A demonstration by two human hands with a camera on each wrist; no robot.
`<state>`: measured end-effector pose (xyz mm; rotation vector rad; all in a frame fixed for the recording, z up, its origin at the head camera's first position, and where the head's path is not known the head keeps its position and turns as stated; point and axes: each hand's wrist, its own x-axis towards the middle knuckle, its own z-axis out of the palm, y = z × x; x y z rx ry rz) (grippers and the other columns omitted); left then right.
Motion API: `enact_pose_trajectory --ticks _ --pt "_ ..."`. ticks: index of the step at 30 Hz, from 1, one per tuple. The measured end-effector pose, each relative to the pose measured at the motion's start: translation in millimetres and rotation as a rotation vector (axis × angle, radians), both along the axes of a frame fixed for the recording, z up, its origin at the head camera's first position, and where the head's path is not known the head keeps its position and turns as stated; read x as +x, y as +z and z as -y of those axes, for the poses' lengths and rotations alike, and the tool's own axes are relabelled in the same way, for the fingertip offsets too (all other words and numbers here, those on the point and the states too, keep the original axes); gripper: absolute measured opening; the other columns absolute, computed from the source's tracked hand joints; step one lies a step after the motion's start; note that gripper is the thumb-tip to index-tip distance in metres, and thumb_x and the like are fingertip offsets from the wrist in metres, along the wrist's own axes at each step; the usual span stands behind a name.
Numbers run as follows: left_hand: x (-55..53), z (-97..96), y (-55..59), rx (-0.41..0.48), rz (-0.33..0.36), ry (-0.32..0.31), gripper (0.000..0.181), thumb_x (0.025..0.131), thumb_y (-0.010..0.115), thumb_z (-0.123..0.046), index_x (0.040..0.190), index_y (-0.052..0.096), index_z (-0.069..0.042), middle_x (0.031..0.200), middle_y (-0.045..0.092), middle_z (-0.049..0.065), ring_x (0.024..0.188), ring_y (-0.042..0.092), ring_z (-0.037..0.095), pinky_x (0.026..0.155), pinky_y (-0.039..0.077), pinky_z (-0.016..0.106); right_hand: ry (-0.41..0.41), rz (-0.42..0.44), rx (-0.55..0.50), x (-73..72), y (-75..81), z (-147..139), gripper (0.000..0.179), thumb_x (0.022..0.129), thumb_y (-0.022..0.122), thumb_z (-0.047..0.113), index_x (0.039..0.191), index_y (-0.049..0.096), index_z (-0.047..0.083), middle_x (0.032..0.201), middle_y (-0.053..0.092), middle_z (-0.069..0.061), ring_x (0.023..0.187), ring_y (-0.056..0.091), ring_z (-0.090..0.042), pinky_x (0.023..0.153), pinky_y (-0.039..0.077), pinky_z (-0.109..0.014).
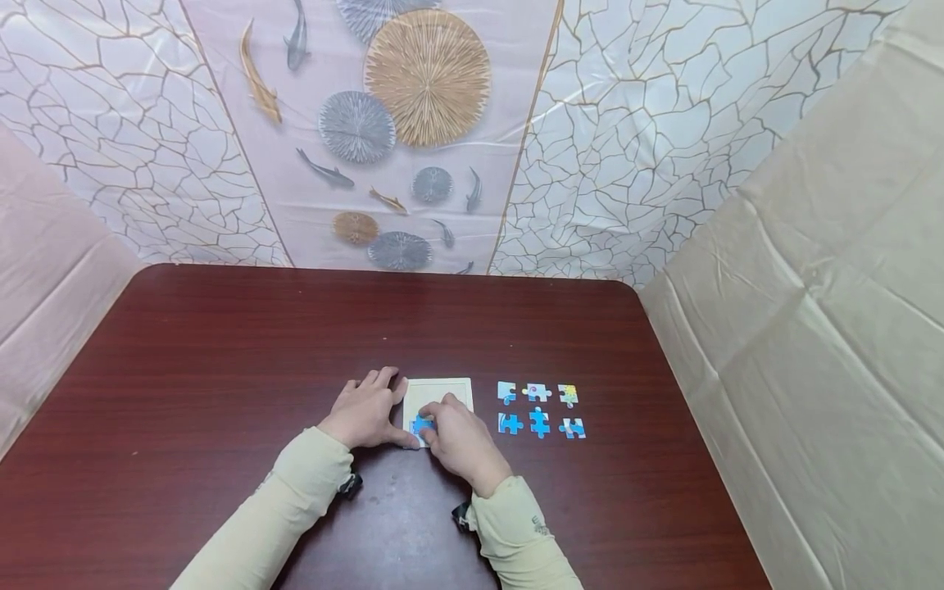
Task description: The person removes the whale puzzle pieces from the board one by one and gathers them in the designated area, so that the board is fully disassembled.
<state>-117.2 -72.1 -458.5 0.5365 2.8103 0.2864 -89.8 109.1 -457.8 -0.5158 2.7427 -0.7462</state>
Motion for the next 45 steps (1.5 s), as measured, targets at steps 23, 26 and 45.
enact_pose_trajectory --ticks 23,26,45 --pt "0.6 -3.1 0.1 -0.004 -0.014 0.012 0.112 0.060 0.073 -0.076 0.145 0.046 -0.008 0.143 0.042 0.010 0.132 0.038 0.029 0.099 0.034 0.055 -0.035 -0.056 0.031 -2.3 -3.7 7.3 0.017 0.090 0.071 0.021 0.106 0.068 0.014 0.087 0.054 0.003 0.073 0.058 -0.010 0.064 0.049 -0.031" --pt "0.7 -3.3 -0.4 -0.004 -0.016 0.016 0.112 0.060 0.074 -0.076 0.145 0.046 -0.008 0.143 0.042 0.010 0.132 0.038 0.029 0.099 0.034 0.055 -0.038 -0.072 0.024 -3.3 -5.0 7.9 0.015 0.089 0.072 0.019 0.104 0.069 0.014 0.084 0.053 0.004 0.071 0.057 -0.010 0.063 0.048 -0.030" --pt "1.5 -2.3 -6.9 0.007 -0.040 -0.001 0.111 0.062 0.074 -0.074 0.149 0.042 -0.012 0.139 0.043 0.010 0.128 0.041 0.030 0.097 0.035 0.055 -0.057 -0.049 0.034 -6.3 -3.9 9.4 0.017 0.087 0.073 0.015 0.103 0.068 0.015 0.077 0.052 0.006 0.066 0.053 -0.008 0.063 0.047 -0.030"
